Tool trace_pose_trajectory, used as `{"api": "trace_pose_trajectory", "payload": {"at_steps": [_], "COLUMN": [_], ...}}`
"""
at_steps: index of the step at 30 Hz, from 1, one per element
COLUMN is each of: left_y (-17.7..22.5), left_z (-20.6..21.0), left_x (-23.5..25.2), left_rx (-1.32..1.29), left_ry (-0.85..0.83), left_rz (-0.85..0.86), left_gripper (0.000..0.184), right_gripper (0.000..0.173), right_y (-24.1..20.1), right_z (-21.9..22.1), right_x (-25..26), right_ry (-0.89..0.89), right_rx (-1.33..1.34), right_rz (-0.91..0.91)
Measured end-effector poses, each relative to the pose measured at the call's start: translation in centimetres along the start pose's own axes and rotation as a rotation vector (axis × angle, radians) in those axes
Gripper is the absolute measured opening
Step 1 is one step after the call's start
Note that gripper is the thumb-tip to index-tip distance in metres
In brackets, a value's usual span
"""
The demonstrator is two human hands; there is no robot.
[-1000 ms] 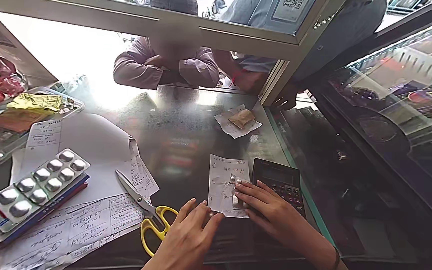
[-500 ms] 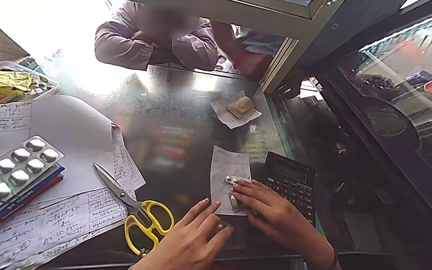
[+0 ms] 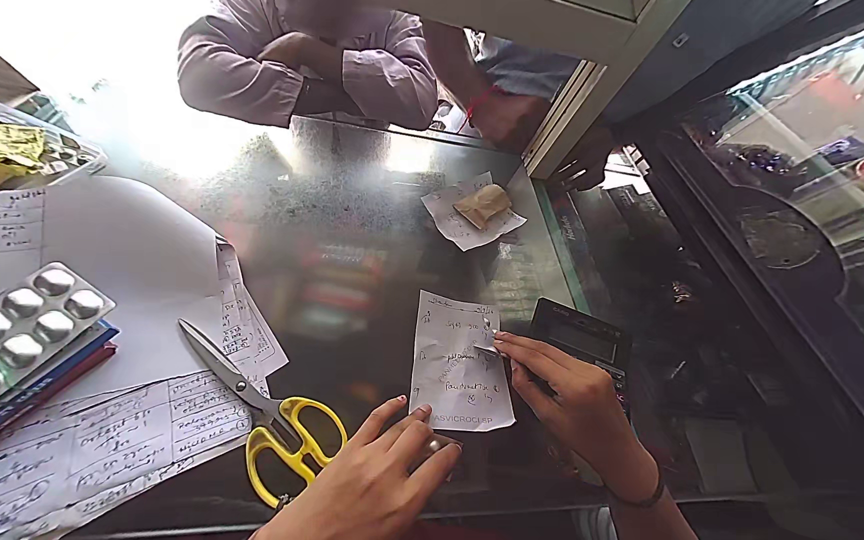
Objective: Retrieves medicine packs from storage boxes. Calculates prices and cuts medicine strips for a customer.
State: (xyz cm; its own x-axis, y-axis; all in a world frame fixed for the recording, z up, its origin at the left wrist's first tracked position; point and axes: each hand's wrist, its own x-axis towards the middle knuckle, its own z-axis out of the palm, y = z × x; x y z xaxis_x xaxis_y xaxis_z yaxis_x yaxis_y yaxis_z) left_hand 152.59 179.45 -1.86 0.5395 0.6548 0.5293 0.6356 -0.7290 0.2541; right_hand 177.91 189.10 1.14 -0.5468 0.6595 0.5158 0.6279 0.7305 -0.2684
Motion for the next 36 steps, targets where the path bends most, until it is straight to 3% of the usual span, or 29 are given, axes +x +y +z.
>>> {"api": "trace_pose_trajectory", "payload": {"at_steps": [10, 14, 18, 23, 27, 30, 34, 36], "left_y": [0.0, -0.1, -0.1, -0.1, -0.1, 0.0, 0.1, 0.3], "left_z": [0.2, 0.2, 0.2, 0.5, 0.2, 0.0, -0.6, -1.2], "left_x": [0.0, -0.1, -0.2, -0.1, -0.1, -0.1, 0.1, 0.1], "left_rx": [-0.020, -0.009, 0.012, 0.081, 0.094, 0.081, 0.025, -0.130], "left_ry": [0.020, 0.030, 0.044, 0.082, 0.071, 0.089, 0.148, 0.198], "left_rz": [0.008, -0.004, -0.016, -0.060, -0.084, -0.111, -0.120, -0.140], "left_gripper": [0.022, 0.022, 0.022, 0.025, 0.024, 0.023, 0.023, 0.020], "right_gripper": [0.028, 0.028, 0.040, 0.040, 0.041, 0.061, 0.117, 0.119], "right_y": [-1.3, -2.3, -2.9, -2.4, -3.0, -3.5, -2.5, -1.6], "right_z": [0.3, -1.3, -0.1, 2.2, -0.5, -2.6, -2.8, -2.4], "right_x": [-0.3, -0.2, -0.5, 1.1, 0.5, -3.1, -7.2, -7.7], "right_ry": [-0.064, -0.022, -0.171, -0.235, -0.070, 0.027, 0.035, 0.057], "right_rx": [0.026, -0.036, -0.192, -0.154, -0.208, -0.311, -0.308, -0.246], "right_rz": [-0.082, -0.019, 0.016, -0.028, 0.092, 0.354, 0.678, 0.675]}}
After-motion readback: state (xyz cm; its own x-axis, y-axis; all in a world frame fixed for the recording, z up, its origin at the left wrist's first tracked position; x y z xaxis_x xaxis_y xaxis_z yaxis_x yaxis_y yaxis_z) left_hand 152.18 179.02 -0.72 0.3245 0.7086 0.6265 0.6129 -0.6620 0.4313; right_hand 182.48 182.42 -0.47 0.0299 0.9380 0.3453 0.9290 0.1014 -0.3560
